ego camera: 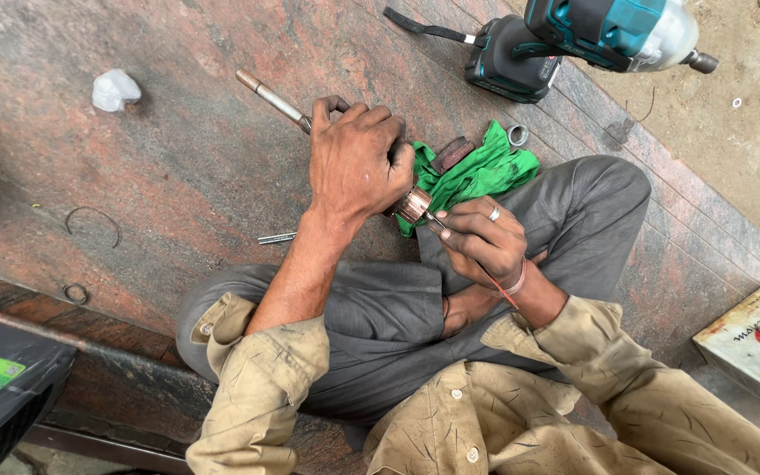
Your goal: The person sits cross-legged on the ground holding a copper motor component in one hand and repeatedly files its surface with a red file, rotating the part to work different spots. A cordless impact wrench, a metal rod, and a green cloth lie on the pavement beside them.
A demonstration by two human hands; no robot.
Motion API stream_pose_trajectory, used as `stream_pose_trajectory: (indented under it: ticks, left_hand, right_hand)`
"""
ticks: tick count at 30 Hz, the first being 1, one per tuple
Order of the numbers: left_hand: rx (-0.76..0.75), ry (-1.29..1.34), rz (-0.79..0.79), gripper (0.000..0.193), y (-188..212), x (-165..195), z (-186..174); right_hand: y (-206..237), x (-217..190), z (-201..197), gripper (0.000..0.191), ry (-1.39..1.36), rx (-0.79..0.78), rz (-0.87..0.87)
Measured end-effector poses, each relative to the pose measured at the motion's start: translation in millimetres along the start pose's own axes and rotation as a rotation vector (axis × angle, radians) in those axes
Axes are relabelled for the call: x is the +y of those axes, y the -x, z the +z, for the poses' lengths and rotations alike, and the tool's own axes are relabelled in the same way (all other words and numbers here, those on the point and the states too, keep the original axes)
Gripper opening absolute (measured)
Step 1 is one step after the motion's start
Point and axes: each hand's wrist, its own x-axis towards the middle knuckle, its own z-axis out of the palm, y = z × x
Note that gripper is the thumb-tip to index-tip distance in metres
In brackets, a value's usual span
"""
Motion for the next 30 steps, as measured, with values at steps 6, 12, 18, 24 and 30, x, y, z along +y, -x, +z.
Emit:
stream_pose_trajectory:
  ticks: [6,12,18,24,30]
  left_hand:
    - [-0.026,-0.046,-0.009,0.015,0.7,1.5,-1.9]
    - [-0.02,-0.035,0.014,0.016,0.1,3.8,-6.0]
    - [-0.046,-0.048,-0.015,0.014,0.7,4.3,-6.8]
    - [-0.048,-0.029,-0.011,0.013,1.6,4.8,-7.3]
    - [-0.048,-0.027,-0.018,0.015,2.1,5.2,-7.0]
  right_hand:
    - [8.0,15.7,2.5,0.024,-0.019,-0.055,-0.059]
    - [30.6,4.9,-11.2,0.025,-0.11,-0.007,0.313]
    - [26.4,-13.2,-3.7,0.025,-0.314,0.174,0.496]
    - [13.9,-18.1,-5.0,0.027,-0.293,0.122,0.482]
    - [7.4,-16.3,-7.0,0.033,-0.186,0.039,0.363]
